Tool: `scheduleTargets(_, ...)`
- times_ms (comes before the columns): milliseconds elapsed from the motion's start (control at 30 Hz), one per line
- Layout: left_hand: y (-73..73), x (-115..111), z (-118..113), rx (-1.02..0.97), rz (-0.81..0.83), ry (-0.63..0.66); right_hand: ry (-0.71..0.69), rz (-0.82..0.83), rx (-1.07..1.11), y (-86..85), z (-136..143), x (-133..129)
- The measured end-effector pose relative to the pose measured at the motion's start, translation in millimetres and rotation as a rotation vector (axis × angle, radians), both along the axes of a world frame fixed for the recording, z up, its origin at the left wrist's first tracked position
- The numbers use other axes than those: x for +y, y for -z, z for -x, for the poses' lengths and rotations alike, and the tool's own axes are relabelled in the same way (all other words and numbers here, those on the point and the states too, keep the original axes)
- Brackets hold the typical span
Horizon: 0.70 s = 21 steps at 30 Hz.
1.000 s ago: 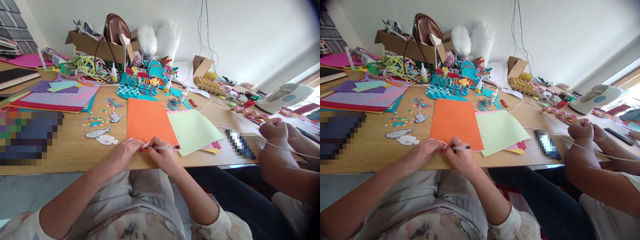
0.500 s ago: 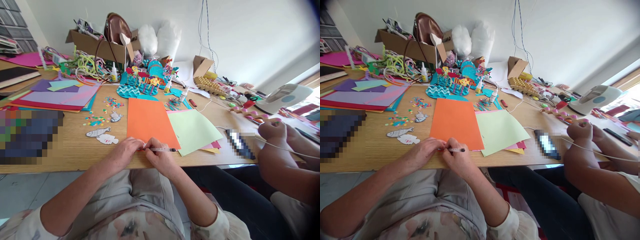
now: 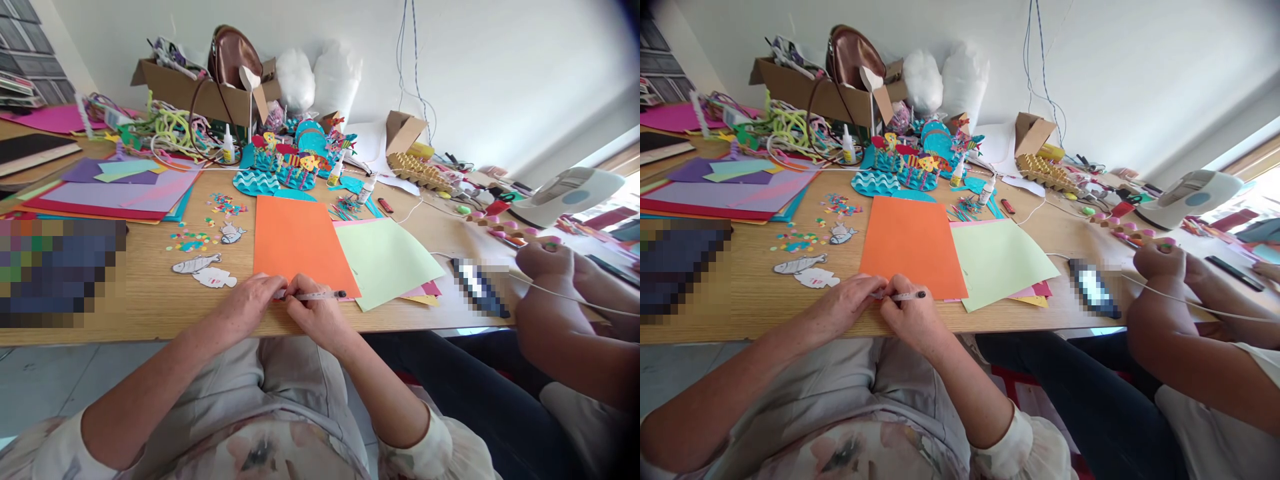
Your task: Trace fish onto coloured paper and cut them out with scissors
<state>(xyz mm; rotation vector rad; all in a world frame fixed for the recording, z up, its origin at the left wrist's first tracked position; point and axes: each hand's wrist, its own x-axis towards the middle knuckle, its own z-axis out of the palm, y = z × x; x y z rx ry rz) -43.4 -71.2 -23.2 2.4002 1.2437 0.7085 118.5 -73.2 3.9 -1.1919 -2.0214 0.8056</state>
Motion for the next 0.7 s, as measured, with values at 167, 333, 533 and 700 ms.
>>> scheduleTargets(167, -2.8, 1, -1, 0.008, 0.006, -0.015, -0.012, 0.006, 0.017, -0.5, 3, 1)
scheduleTargets(333, -4.0, 1, -1, 0.006, 0.014, -0.014, -0.017, 0.02, 0.017, 0.2, 6, 0)
scheduleTargets(533, -3.9, 1, 0, 0.014, 0.024, -0.026, -0.03, 0.056, 0.064, 2.2, 6, 3)
scheduleTargets(700, -6.4, 0, -1, 0.013, 0.039, -0.022, 0.048, 0.102, 0.193, -4.0, -7, 2)
